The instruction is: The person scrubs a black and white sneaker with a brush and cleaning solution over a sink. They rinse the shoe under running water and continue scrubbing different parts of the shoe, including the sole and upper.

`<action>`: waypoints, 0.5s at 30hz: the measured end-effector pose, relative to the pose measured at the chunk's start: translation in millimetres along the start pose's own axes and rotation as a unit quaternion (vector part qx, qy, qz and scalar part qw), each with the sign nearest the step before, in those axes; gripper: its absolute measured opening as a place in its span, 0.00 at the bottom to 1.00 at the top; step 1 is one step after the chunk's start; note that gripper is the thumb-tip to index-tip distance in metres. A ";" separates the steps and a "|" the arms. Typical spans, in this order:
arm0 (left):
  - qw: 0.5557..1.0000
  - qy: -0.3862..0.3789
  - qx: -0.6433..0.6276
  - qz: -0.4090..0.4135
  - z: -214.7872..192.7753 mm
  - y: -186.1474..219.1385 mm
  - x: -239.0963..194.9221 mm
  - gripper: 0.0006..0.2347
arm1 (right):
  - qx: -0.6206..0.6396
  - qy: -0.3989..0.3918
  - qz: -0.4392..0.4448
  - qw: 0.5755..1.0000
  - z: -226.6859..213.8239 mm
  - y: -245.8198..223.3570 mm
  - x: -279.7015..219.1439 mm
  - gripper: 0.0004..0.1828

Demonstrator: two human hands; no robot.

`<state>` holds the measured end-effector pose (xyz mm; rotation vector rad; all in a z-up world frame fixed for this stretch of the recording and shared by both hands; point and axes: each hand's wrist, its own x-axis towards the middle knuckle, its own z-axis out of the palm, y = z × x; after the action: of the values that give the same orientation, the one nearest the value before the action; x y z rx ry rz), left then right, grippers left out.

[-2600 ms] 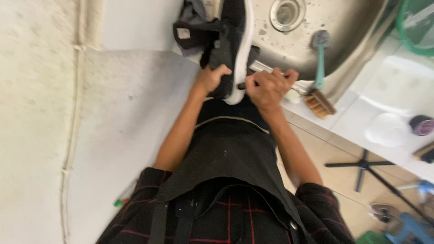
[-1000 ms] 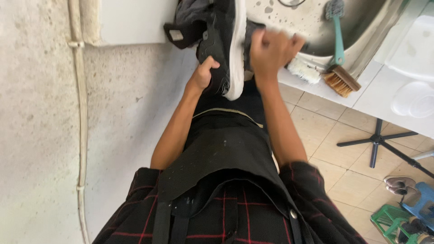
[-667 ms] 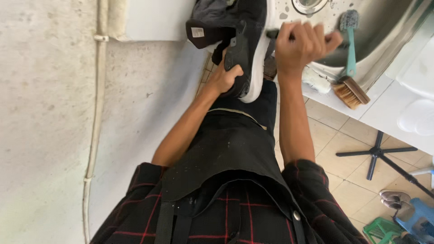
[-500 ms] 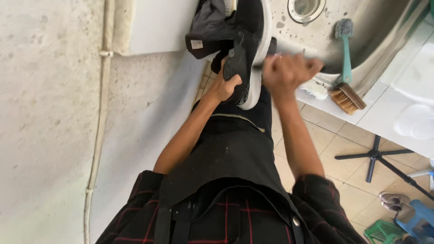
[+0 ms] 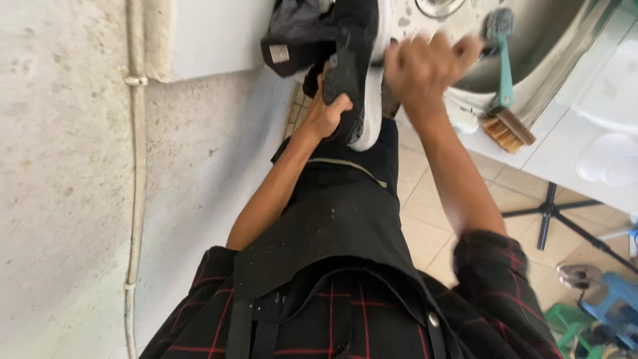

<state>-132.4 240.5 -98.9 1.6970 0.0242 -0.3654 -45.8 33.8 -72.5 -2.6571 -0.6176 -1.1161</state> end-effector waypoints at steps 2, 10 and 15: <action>1.000 0.002 -0.004 -0.004 1.2 7.4 0.7 0.31 | 0.006 -0.009 -0.004 1.000 4.0 13.9 0.4 0.17; 0.998 0.033 -0.009 -0.046 -3.8 11.5 -0.6 0.31 | 0.031 0.011 -0.035 0.999 7.6 11.8 9.8 0.17; 0.998 0.013 -0.062 -0.019 2.8 24.0 3.9 0.14 | 0.057 0.193 -0.058 0.978 35.9 27.4 54.3 0.26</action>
<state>-124.0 233.1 -77.2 1.5803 0.0972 -0.3628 23.4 37.5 -59.1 -2.2435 -0.7383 -1.5260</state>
